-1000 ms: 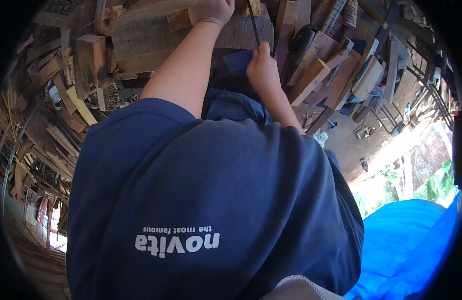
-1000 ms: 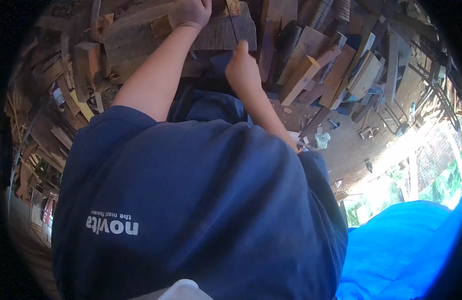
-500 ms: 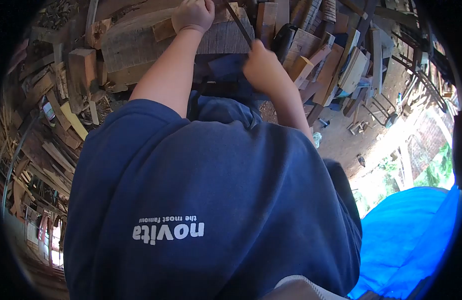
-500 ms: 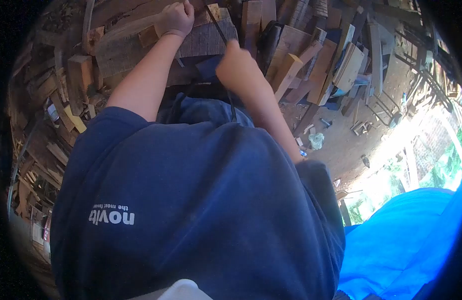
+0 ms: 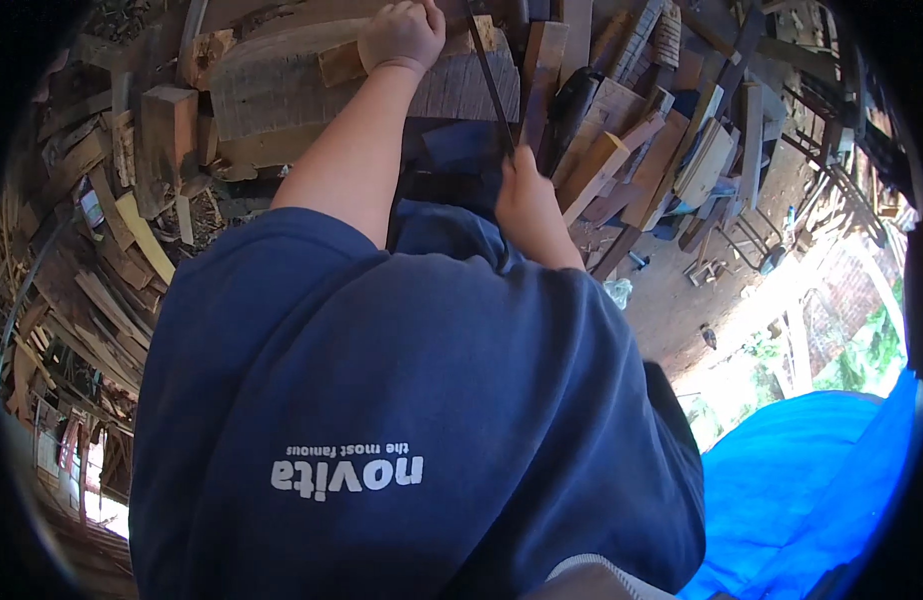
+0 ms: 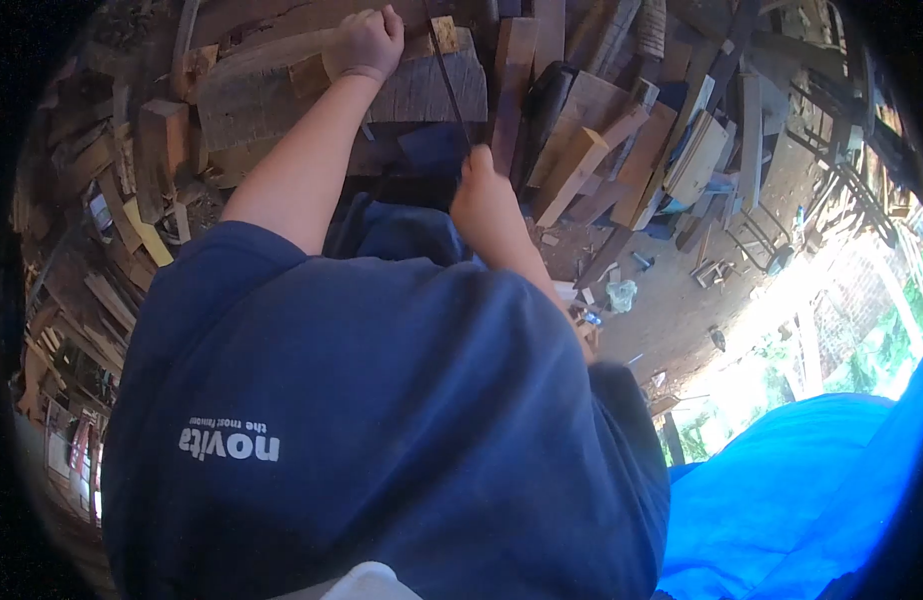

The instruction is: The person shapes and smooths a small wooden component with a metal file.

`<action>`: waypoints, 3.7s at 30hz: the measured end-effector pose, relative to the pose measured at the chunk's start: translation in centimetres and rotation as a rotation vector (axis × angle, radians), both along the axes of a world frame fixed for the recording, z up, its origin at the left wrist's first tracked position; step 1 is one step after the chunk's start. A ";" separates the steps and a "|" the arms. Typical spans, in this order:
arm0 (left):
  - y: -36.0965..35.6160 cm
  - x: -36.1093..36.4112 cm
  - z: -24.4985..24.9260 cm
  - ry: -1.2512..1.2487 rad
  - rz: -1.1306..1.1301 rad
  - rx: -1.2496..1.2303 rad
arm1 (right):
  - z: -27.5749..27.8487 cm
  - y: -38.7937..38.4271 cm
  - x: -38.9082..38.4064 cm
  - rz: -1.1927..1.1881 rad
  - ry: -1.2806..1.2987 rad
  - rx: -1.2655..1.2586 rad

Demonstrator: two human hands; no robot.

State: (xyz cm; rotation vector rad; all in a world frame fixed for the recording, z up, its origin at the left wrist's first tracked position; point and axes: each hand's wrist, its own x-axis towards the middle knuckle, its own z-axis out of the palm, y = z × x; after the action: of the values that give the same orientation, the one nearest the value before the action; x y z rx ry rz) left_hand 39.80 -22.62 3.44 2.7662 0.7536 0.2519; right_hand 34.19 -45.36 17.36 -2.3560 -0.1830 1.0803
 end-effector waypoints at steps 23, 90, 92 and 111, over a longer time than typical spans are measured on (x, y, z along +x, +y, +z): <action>-0.2 0.6 -0.4 -0.004 0.151 -0.002 | 4.4 0.9 5.7 0.135 0.139 -0.173; 0.2 1.0 -1.0 -0.258 -0.109 -0.017 | -9.7 6.7 5.8 0.239 0.112 0.361; 0.1 1.1 -1.1 -0.289 -0.113 -0.032 | -9.4 7.3 4.3 0.027 0.178 0.440; 0.2 1.0 -1.0 -0.203 -0.115 0.058 | -3.5 6.6 12.4 0.509 -0.005 -0.020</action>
State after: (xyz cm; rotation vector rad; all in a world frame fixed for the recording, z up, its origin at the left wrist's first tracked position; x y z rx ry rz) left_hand 40.76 -22.38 2.43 2.7704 0.5421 0.5296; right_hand 46.62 -38.71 13.87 -2.3898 -0.8111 1.3036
